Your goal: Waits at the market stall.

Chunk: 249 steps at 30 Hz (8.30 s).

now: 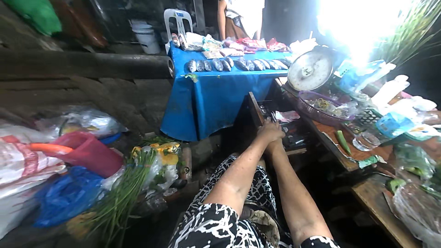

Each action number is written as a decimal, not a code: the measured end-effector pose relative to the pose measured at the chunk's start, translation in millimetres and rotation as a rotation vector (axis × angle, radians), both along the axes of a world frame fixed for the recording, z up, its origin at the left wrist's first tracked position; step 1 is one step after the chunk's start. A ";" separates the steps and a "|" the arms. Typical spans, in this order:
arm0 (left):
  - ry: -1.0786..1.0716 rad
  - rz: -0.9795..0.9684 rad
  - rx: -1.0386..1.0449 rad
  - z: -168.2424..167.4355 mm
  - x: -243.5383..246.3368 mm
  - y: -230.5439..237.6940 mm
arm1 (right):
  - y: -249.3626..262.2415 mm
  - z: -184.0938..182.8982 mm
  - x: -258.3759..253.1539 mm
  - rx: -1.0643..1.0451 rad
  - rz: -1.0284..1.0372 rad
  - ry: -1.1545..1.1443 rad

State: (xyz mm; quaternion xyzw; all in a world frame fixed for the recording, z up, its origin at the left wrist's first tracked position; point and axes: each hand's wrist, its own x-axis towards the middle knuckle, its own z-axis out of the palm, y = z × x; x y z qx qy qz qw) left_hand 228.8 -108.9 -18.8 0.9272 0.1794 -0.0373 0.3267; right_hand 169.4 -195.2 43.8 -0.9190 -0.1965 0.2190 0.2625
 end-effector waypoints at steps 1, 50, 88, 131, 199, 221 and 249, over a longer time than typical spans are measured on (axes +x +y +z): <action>0.000 -0.001 0.005 -0.4 0.4 0.1 | -1.0 6.6 -2.8 0.003 -0.012 0.015; -0.070 0.038 -0.042 -1.8 -0.5 1.0 | 20.6 -88.1 44.6 0.007 0.121 -0.353; -0.048 0.061 -0.046 -2.5 -1.7 0.2 | 22.2 -96.0 47.3 -0.047 0.123 -0.309; -0.059 0.069 -0.096 -3.2 -2.8 2.0 | 22.9 -96.1 45.8 -0.066 0.133 -0.321; -0.076 0.073 -0.115 -5.5 -2.4 3.1 | 22.2 -92.0 44.1 -0.136 0.156 -0.338; -0.072 0.071 -0.112 -7.5 -1.6 3.5 | 22.1 -91.8 41.8 -0.138 0.174 -0.344; -0.079 0.060 -0.117 -1.4 -7.2 2.7 | 19.1 -44.5 20.9 -0.113 0.092 -0.128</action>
